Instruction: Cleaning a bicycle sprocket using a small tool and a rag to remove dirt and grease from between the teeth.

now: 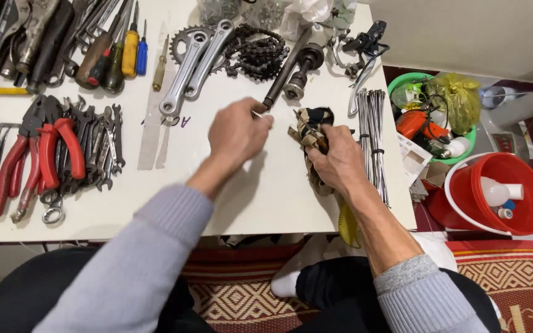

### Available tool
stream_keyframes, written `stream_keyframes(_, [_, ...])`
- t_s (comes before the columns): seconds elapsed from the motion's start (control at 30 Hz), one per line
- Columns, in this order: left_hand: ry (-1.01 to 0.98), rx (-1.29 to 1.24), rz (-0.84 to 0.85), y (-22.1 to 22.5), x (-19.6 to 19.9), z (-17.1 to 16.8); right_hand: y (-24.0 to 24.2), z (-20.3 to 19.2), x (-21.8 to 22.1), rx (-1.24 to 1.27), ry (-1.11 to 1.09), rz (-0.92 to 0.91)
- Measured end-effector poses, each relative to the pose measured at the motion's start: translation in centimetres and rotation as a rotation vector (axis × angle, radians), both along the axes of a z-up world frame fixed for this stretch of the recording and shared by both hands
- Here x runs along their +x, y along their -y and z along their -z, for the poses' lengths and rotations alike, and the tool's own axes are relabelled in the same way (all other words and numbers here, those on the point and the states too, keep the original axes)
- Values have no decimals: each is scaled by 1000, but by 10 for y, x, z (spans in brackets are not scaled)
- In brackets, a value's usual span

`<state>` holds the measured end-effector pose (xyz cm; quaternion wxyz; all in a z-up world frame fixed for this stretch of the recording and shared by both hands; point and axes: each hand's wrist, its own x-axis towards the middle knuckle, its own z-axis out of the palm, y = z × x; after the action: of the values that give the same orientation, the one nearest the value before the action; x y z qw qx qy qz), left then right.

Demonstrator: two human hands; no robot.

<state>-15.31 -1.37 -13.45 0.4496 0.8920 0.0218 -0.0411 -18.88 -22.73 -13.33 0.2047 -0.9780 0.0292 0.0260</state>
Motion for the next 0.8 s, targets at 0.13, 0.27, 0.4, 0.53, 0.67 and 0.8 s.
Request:
stream_keyframes(0.13, [132, 279, 42, -4, 43, 6, 10, 21, 4, -51, 34, -25])
stream_keyframes(0.27, [110, 365, 97, 5, 72, 15, 13, 29, 10, -42, 53, -33])
stream_keyframes(0.4, [65, 463, 136, 13, 96, 26, 8, 27, 13, -19, 58, -12])
stream_keyframes(0.53, [125, 429, 118, 21, 122, 56, 4, 24, 15, 16, 30, 54])
stream_keyframes(0.67, [82, 398, 131, 19, 127, 51, 6, 27, 25, -22, -2, 76])
stream_keyframes(0.8, [132, 370, 129, 23, 128, 52, 4, 25, 28, -35, 0, 73])
